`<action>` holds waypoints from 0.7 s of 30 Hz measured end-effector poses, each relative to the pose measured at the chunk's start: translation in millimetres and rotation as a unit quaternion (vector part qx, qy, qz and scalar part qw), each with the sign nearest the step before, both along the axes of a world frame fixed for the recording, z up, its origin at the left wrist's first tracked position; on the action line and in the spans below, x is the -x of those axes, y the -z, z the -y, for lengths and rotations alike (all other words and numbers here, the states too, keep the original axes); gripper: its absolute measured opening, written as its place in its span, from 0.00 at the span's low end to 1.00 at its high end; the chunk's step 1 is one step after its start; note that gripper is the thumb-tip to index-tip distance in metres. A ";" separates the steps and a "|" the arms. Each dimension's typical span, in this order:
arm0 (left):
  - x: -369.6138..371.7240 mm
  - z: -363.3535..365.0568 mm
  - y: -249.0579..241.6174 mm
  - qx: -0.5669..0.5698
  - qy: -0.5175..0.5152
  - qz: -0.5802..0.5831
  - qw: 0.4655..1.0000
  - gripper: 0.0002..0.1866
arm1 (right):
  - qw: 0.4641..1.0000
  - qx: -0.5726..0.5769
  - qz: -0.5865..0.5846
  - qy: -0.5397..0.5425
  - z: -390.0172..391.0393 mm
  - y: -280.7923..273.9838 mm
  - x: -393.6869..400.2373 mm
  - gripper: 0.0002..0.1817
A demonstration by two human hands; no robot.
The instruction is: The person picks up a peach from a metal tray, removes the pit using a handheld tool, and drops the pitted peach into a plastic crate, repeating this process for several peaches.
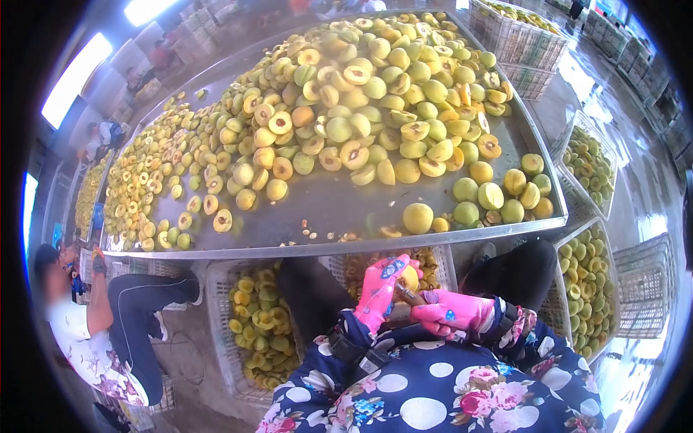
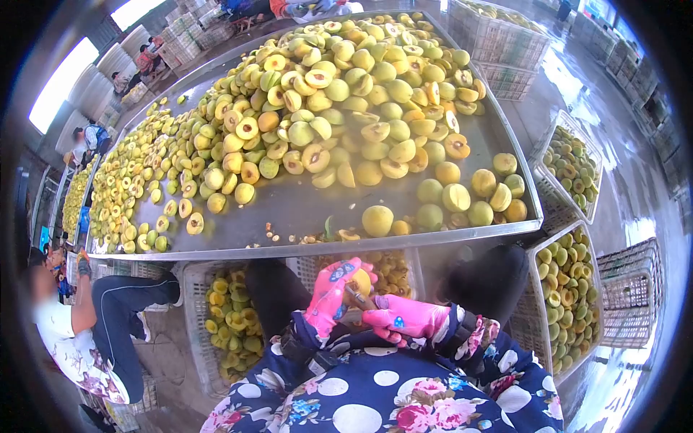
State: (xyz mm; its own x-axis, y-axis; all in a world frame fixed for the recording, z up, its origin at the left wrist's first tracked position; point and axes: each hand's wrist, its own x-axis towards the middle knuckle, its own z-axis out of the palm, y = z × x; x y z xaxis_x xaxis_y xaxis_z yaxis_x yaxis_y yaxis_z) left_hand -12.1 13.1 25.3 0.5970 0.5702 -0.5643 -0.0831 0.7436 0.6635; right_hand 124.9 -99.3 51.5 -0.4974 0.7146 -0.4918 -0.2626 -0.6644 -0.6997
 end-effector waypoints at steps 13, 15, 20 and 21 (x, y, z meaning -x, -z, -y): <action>3.0 3.9 4.8 0.086 -0.044 0.073 0.993 0.20 | 0.987 0.087 -0.117 0.074 3.3 4.0 5.3 0.13; 4.0 2.7 7.4 0.125 -0.053 0.125 0.983 0.20 | 0.988 0.072 -0.120 0.069 3.8 0.3 2.6 0.13; 21.6 -8.9 8.0 -0.011 -0.156 0.034 0.987 0.18 | 0.979 0.052 -0.180 0.077 9.7 1.9 -12.3 0.13; 37.1 -15.2 -1.5 -0.059 -0.185 0.023 0.981 0.16 | 0.994 0.062 -0.064 0.056 6.1 9.3 -13.3 0.13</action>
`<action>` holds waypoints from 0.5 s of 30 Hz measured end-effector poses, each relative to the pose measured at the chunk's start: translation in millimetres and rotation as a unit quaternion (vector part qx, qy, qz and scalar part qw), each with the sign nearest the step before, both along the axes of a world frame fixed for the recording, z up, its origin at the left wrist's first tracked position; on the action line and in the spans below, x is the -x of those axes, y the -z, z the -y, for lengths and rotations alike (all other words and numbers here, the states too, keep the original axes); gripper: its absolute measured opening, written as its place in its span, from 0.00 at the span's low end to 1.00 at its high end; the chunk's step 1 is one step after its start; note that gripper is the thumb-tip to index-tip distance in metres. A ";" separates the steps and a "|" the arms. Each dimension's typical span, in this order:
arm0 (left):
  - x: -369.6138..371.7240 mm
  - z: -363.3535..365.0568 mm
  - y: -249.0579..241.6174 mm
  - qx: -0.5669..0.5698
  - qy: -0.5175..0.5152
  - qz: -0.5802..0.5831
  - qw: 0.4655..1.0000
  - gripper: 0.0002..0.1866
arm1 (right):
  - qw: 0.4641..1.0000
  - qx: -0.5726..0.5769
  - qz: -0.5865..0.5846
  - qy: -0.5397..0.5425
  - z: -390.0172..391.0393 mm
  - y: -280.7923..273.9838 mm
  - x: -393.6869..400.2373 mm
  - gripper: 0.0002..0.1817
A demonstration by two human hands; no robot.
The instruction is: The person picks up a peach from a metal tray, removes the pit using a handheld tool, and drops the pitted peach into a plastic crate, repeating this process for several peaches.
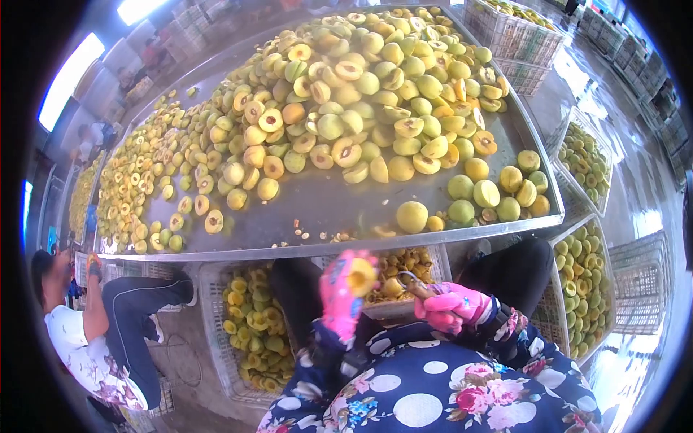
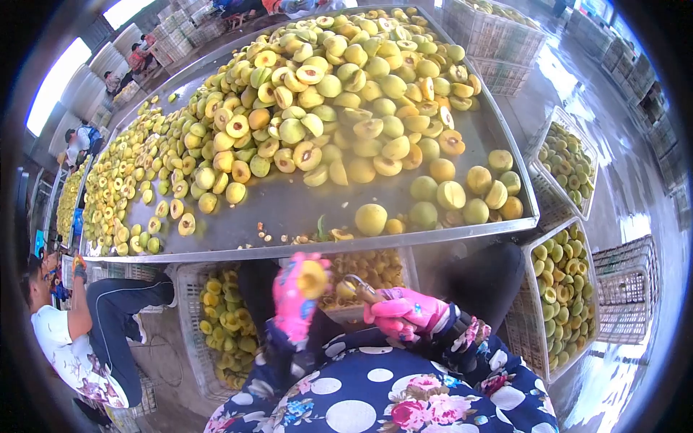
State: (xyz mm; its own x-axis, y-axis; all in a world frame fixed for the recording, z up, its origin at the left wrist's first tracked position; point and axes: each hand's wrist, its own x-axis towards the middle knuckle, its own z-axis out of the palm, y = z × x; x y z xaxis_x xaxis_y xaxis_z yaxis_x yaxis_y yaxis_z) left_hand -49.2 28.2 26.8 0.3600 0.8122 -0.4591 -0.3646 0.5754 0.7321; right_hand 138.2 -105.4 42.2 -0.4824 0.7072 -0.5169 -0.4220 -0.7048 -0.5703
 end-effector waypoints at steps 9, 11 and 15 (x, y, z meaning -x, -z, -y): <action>168.6 -117.6 -20.8 -0.346 0.009 -0.633 0.692 0.20 | 0.902 -0.019 0.384 -0.196 -28.2 38.4 10.0 0.20; 159.5 -154.8 -9.8 -0.373 -0.026 -0.563 0.738 0.23 | 0.862 -0.081 0.442 -0.233 -29.9 49.7 11.8 0.21; 88.0 -245.1 0.1 -0.372 0.050 -0.573 0.728 0.27 | 0.836 -0.157 0.483 -0.209 -20.1 68.9 11.4 0.24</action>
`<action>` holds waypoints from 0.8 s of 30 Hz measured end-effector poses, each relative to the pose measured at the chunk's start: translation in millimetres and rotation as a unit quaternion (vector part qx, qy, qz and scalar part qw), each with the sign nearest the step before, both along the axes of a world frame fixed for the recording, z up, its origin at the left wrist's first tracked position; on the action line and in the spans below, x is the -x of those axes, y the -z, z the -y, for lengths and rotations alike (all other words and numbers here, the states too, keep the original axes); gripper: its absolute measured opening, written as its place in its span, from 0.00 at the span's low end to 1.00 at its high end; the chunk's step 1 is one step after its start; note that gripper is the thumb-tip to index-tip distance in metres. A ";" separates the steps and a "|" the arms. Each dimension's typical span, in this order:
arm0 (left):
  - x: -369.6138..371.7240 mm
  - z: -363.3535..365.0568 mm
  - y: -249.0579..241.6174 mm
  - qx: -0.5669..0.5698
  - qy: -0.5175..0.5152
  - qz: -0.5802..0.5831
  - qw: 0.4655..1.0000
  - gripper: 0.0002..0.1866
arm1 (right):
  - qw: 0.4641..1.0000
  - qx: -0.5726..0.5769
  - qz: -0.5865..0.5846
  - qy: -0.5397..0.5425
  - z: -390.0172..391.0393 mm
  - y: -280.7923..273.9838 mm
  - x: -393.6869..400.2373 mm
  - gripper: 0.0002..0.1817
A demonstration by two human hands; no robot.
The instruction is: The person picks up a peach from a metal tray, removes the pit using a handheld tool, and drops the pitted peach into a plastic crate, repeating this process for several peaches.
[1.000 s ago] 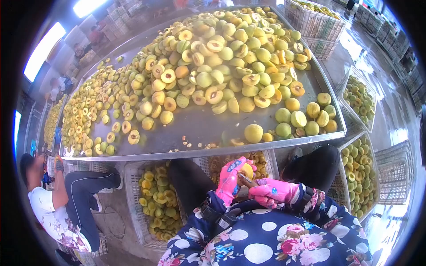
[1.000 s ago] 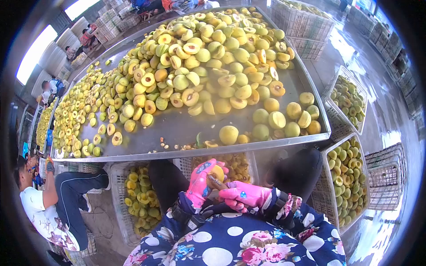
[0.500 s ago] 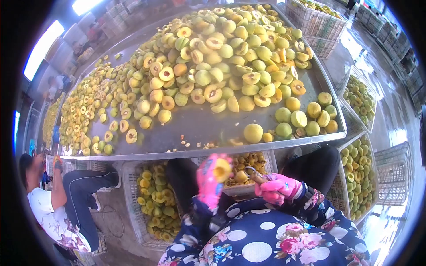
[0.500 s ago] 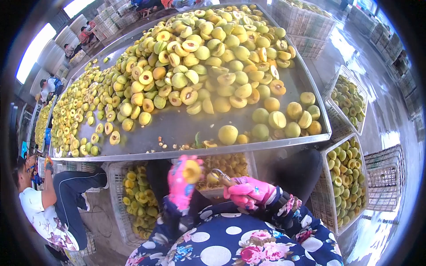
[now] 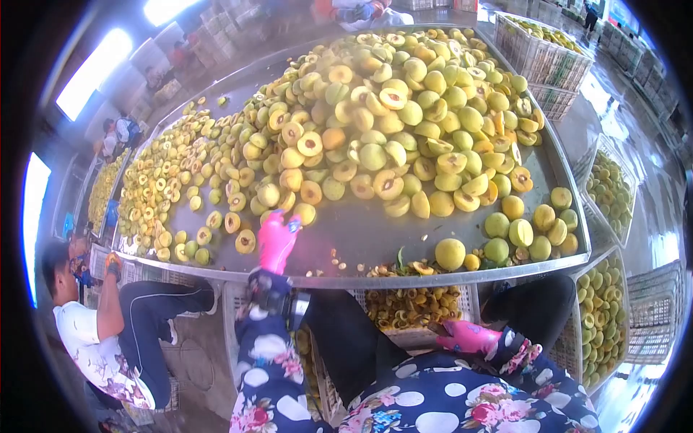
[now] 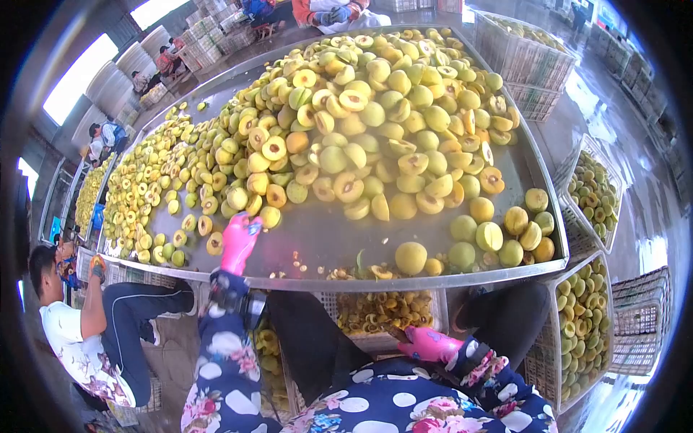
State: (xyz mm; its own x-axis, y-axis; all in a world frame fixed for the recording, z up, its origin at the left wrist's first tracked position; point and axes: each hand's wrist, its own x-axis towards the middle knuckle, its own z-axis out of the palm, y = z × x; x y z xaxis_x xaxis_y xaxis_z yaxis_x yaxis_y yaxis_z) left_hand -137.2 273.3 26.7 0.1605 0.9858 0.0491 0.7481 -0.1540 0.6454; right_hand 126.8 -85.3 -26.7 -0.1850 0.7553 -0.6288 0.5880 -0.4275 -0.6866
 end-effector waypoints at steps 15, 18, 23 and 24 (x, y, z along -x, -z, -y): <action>-40.8 109.9 -39.4 0.416 0.148 0.688 0.576 0.21 | 0.908 0.095 -0.338 0.228 -21.9 -88.6 3.5 0.13; -60.9 151.8 -45.5 0.473 0.087 0.737 0.475 0.21 | 0.900 0.052 -0.369 0.226 -28.7 -107.8 9.9 0.15; -85.4 193.9 -45.6 0.470 0.089 0.713 0.512 0.20 | 0.877 -0.003 -0.399 0.266 -21.3 -120.8 14.1 0.17; -88.0 200.0 -48.0 0.468 0.091 0.709 0.520 0.20 | 0.882 -0.011 -0.392 0.260 -19.6 -121.1 13.9 0.17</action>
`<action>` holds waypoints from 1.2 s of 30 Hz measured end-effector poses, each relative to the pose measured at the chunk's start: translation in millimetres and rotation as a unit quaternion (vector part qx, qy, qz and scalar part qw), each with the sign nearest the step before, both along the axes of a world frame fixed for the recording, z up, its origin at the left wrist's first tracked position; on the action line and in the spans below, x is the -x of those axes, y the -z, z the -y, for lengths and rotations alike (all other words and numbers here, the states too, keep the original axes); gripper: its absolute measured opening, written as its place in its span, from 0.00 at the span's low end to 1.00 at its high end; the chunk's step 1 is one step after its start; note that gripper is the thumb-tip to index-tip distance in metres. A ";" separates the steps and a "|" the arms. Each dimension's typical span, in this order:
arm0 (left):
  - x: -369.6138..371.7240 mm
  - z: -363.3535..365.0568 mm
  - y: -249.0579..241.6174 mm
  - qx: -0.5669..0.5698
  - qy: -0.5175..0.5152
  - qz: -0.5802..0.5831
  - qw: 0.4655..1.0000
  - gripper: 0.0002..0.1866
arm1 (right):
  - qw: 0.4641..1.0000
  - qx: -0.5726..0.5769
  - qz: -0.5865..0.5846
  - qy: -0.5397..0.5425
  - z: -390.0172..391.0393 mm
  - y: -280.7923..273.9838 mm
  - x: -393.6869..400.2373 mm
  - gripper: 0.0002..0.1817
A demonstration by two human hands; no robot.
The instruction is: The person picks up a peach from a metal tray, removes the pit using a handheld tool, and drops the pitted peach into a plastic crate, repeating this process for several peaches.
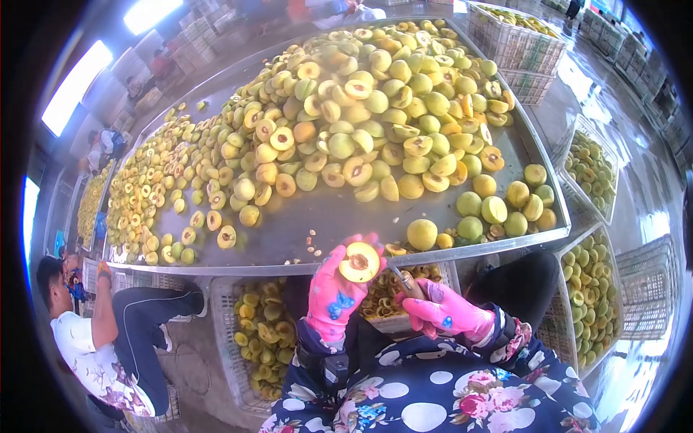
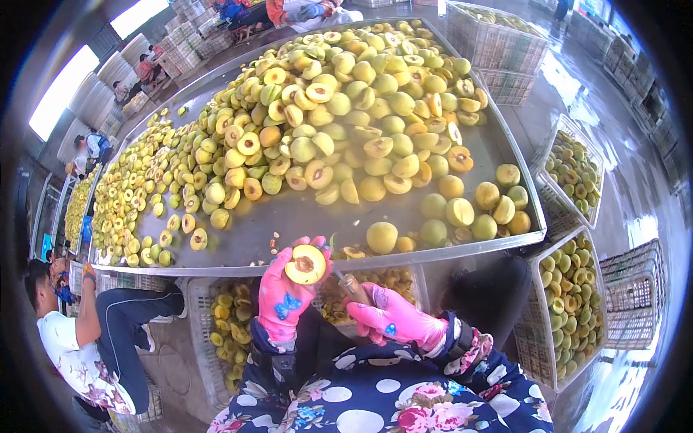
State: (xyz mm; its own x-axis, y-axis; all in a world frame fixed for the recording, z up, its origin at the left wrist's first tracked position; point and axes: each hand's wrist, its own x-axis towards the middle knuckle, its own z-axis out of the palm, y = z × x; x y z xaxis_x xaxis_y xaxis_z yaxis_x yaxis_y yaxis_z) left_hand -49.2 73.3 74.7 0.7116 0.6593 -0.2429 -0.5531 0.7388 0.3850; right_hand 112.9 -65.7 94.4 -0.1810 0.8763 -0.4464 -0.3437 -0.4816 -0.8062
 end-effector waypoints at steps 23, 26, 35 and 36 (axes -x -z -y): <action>-31.7 59.4 -14.2 -0.027 -0.123 -0.169 0.977 0.16 | 0.999 -0.021 0.038 0.019 16.2 11.3 31.4 0.13; -32.5 61.4 -4.8 -0.047 -0.139 -0.176 0.973 0.17 | 0.997 -0.031 0.065 0.024 15.3 12.1 35.4 0.12; -29.6 62.2 8.1 -0.068 -0.139 -0.176 0.972 0.15 | 0.915 -0.212 0.341 0.030 13.8 32.2 39.0 0.12; -27.8 60.6 13.2 -0.076 -0.123 -0.176 0.974 0.15 | 0.896 -0.237 0.375 0.032 13.0 35.3 38.6 0.12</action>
State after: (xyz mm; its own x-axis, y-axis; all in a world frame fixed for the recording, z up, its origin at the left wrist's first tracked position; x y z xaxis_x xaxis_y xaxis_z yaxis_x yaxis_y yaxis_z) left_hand -21.4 12.7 61.6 0.4171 0.8470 -0.3296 -0.5205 0.5199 0.6773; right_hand 74.3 -78.7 59.0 0.0710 0.9975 0.0043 0.3647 -0.0219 -0.9309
